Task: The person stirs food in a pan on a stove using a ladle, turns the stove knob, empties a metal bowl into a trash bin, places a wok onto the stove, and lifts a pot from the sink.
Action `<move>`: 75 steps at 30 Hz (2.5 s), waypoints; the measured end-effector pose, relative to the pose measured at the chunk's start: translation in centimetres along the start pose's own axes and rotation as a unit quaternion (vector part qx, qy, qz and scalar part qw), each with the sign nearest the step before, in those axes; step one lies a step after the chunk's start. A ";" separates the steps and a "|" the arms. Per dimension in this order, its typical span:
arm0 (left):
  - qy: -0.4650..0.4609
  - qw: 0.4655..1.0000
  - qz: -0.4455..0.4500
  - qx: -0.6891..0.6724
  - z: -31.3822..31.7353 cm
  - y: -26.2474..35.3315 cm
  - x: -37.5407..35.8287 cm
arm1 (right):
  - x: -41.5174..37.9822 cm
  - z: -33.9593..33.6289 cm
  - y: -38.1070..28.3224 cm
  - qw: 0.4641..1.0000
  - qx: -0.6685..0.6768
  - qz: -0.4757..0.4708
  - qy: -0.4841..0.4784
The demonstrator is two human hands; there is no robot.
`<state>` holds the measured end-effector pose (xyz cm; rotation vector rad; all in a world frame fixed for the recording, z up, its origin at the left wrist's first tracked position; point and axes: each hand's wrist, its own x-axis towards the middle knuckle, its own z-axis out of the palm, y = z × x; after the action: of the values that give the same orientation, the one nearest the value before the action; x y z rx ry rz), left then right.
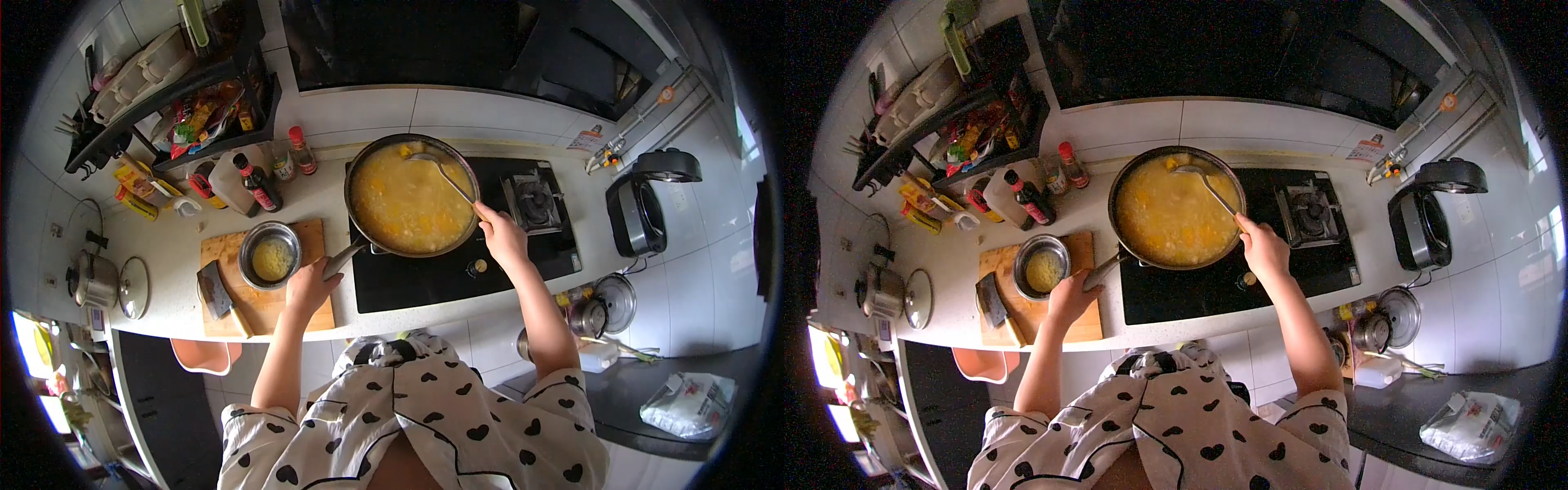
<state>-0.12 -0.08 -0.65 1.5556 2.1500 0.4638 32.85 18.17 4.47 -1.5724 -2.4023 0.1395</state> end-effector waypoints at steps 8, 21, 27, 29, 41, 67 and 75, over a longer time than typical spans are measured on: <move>-0.007 1.000 -0.016 0.022 -0.1 0.2 0.0 | -1.4 -1.2 0.9 0.998 0.039 0.028 -0.036; -0.015 0.999 -0.023 0.021 -0.1 0.2 0.1 | -4.0 -5.0 0.2 0.967 0.201 0.066 -0.142; -0.010 1.000 -0.017 0.019 -0.2 0.3 0.0 | -4.7 -5.7 -0.2 0.940 0.258 0.088 -0.204; -0.008 1.000 -0.010 0.022 0.0 0.1 0.1 | -4.7 -7.2 -1.6 0.909 0.289 0.144 -0.265; -0.014 0.999 -0.026 0.016 -0.3 0.6 -0.1 | -5.4 -5.3 -2.6 0.777 0.464 0.203 -0.373; -0.019 1.000 -0.023 0.003 -0.4 0.3 0.0 | -6.4 -3.3 -3.0 0.708 0.603 0.243 -0.276; -0.022 0.999 -0.020 -0.021 -0.3 0.1 0.0 | -6.9 -2.7 -2.7 0.807 0.503 0.221 -0.216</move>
<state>-0.20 -0.03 -0.34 1.4833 2.1215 0.4538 33.76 10.59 6.49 -1.5264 -1.5527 1.6922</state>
